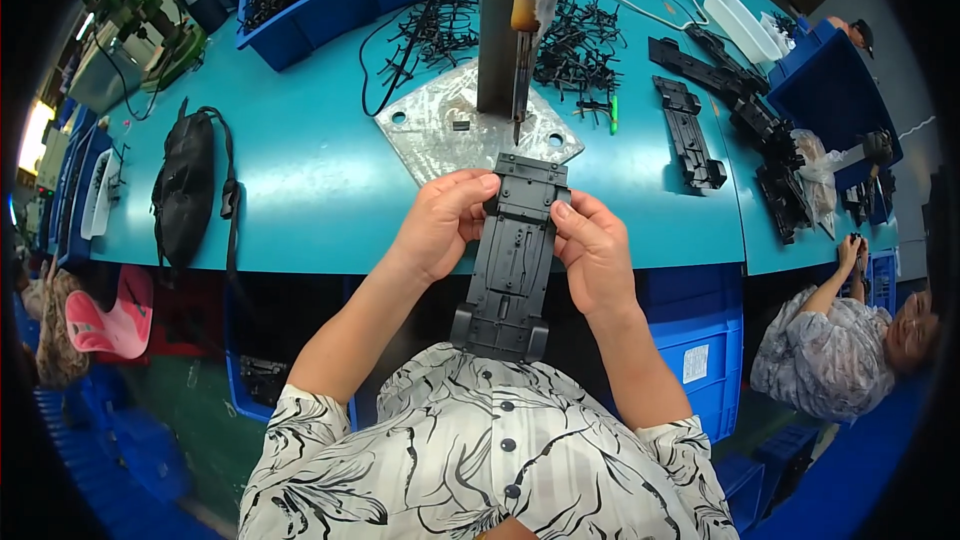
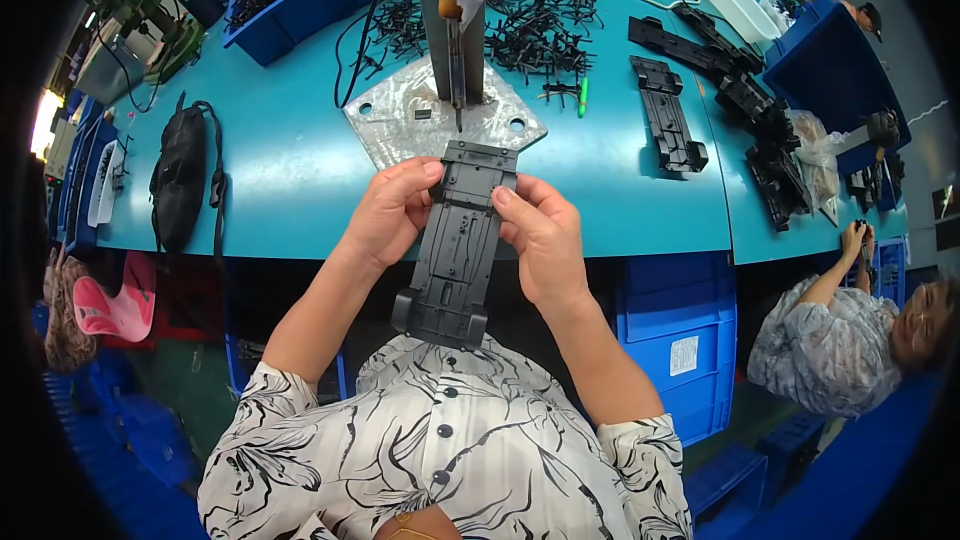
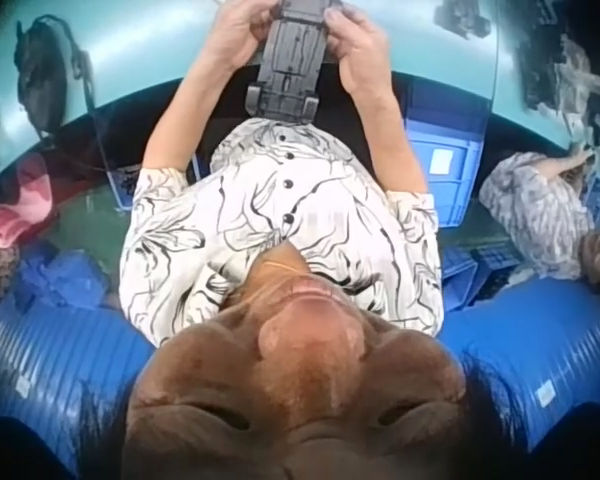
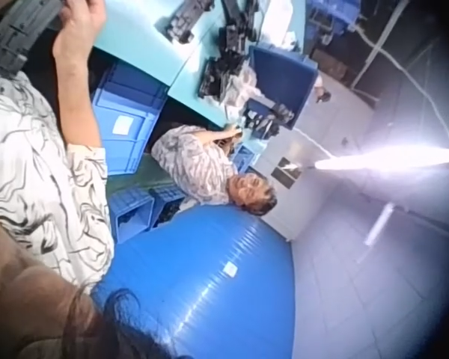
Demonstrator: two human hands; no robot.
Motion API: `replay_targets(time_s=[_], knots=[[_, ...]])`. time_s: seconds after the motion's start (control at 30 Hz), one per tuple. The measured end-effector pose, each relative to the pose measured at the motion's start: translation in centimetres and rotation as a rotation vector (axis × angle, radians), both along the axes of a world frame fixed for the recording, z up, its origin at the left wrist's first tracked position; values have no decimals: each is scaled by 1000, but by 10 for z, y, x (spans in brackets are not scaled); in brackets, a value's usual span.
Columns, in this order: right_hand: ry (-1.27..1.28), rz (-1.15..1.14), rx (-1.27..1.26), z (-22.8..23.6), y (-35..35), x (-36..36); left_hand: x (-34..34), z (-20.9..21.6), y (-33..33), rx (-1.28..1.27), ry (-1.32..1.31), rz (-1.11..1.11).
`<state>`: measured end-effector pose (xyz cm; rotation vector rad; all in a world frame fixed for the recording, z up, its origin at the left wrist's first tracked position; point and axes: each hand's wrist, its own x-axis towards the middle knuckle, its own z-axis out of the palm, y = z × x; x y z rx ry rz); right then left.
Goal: Assembling components onto a toy car chassis in a factory setting.
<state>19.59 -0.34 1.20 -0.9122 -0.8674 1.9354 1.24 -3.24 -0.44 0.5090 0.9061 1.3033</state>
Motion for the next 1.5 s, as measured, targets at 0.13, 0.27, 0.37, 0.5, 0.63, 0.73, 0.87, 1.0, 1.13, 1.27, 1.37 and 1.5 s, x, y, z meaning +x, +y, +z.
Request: replay_targets(time_s=[0.13,0.27,0.37,0.5,0.63,0.73,0.87,1.0,1.13,1.27,1.37,1.5], knots=[[22,-51,43,-2,-1,-5,-6,-1,8,10,9,-1],[36,-91,72,-3,0,-7,-12,0,18,35,-1,-49],[41,-105,100,-3,-1,-9,-13,3,21,56,-21,-77],[43,-116,124,-2,-3,-11,-14,5,24,63,-32,-59],[44,-130,116,-2,-3,-15,-18,-2,27,79,-57,-83],[27,-138,139,-2,-4,-15,-19,-3,27,90,-73,-85],[2,-151,175,-1,-6,-16,-22,-3,27,109,-81,-119],[-2,-156,158,3,-6,-15,-20,1,28,120,-127,-128],[-12,-145,162,3,-5,-16,-18,1,27,102,-145,-112],[-3,-142,165,6,-6,-17,-18,1,27,99,-156,-108],[-8,-150,163,8,-6,-18,-18,1,27,99,-150,-103],[-16,-138,171,7,-6,-17,-16,5,26,90,-158,-83]])
